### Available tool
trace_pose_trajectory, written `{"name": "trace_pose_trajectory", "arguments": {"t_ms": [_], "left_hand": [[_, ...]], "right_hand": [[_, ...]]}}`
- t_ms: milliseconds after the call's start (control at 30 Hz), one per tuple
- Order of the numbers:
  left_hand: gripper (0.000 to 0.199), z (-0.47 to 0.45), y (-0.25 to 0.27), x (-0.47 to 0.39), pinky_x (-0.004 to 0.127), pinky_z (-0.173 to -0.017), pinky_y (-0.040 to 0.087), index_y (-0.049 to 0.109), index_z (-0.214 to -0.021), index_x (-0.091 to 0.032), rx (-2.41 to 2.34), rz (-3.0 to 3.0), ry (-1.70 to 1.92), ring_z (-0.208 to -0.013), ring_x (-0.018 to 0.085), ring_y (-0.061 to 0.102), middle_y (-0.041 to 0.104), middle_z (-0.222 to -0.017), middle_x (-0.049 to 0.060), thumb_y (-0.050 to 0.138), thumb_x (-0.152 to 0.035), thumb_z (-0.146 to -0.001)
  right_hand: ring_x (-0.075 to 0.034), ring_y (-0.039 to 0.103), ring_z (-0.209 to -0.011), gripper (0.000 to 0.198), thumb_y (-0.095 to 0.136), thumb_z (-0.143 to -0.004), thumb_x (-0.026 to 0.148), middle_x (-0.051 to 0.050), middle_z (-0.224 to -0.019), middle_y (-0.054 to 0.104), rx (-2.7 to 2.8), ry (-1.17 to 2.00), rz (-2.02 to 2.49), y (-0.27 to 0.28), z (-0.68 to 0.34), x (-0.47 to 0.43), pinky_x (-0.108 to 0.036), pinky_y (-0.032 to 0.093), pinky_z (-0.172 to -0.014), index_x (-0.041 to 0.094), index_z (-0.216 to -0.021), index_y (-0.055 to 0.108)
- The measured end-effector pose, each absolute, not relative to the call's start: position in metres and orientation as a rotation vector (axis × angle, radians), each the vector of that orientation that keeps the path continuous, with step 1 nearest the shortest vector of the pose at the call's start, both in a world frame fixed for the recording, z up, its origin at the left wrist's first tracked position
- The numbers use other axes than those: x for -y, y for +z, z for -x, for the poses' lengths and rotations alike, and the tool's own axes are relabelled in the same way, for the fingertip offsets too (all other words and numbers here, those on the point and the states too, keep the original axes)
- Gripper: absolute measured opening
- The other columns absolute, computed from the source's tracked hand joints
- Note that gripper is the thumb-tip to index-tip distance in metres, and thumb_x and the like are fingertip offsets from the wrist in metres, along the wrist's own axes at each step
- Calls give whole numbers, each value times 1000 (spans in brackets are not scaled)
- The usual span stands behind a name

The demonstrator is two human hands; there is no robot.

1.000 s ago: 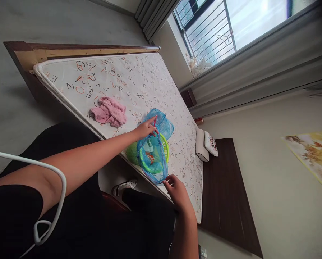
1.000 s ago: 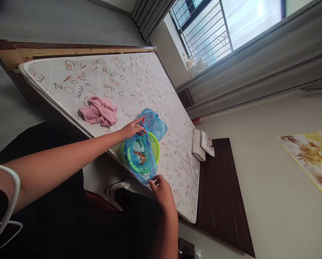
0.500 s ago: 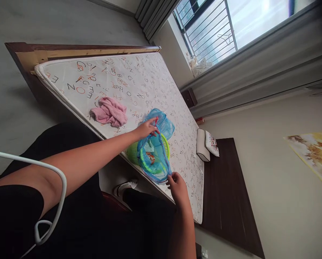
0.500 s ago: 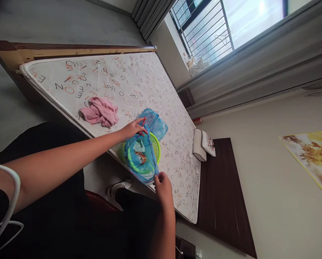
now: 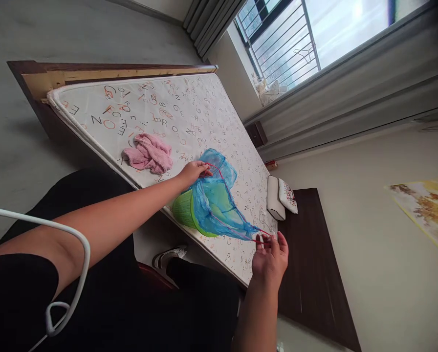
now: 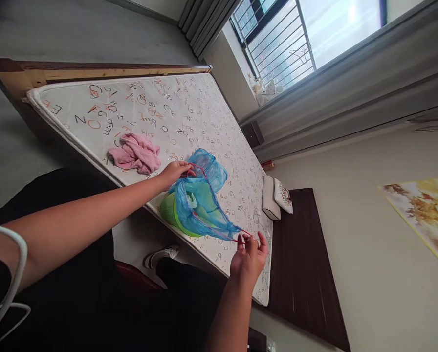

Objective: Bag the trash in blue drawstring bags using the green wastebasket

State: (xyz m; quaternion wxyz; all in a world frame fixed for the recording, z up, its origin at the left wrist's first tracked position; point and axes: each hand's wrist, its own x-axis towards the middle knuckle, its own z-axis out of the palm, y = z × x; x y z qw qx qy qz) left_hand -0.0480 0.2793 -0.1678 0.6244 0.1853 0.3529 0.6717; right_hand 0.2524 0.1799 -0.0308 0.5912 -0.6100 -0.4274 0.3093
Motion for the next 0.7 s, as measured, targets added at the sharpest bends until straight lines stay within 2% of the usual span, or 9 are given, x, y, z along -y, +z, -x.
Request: {"name": "trace_pose_trajectory", "arguments": {"t_ms": [133,233,300,367,467,533,600,700], "left_hand": [[15,50,-167,-281,27,-84,50,71,-91,-16,-841,-452,1685,-94,17,68,76,-94,5,72,-29,-84],[20,49,-160,-276,31,-90,51,68,-96,-17,-544,-412,1640,-102,19,70,76,-106,7,74,-33,-85],[25,46,-154,-270,35,-93,52,66,-96,-16,-359,-428,1548,-97,21,73,77,-101,9,75,-37,-85],[31,40,-147,-264,38,-91,54,65,-95,-15,-286,-476,1454,-87,22,76,77,-91,9,77,-41,-84],[40,28,-140,-255,37,-87,55,67,-96,-12,-281,-561,1372,-81,22,76,77,-84,8,81,-46,-80],[44,21,-138,-251,34,-85,55,69,-95,-11,-291,-601,1356,-82,21,75,77,-83,9,84,-48,-77],[47,16,-137,-250,32,-82,55,69,-93,-11,-325,-628,1357,-80,19,74,77,-81,9,87,-49,-73],[52,11,-138,-250,31,-76,53,65,-95,-12,-412,-678,1372,-72,16,71,76,-78,7,88,-50,-69]], "right_hand": [[-15,67,-99,33,77,-77,29,1,-98,63,1054,433,1299,-26,-242,-183,-33,54,-90,27,-107,62],[-15,69,-92,25,74,-80,30,3,-86,63,1171,471,1168,-24,-221,-184,-37,52,-95,24,-101,62],[-15,68,-75,26,72,-83,34,7,-68,58,1292,616,1196,-25,-204,-185,-40,55,-91,23,-104,61],[-15,64,-64,37,70,-85,40,9,-58,54,1426,762,1354,-27,-187,-188,-38,56,-79,22,-115,60],[-14,58,-57,60,68,-85,47,10,-58,53,1638,789,1578,-33,-163,-197,-29,50,-64,21,-137,53],[-12,51,-53,67,67,-86,47,10,-59,49,1829,698,1638,-37,-148,-206,-26,44,-59,23,-145,50],[-11,47,-54,63,66,-86,46,10,-60,48,2019,635,1659,-42,-135,-216,-25,39,-58,24,-143,55],[-12,47,-56,51,63,-86,47,7,-61,52,2107,615,1669,-47,-123,-227,-25,38,-59,21,-130,66]]}}
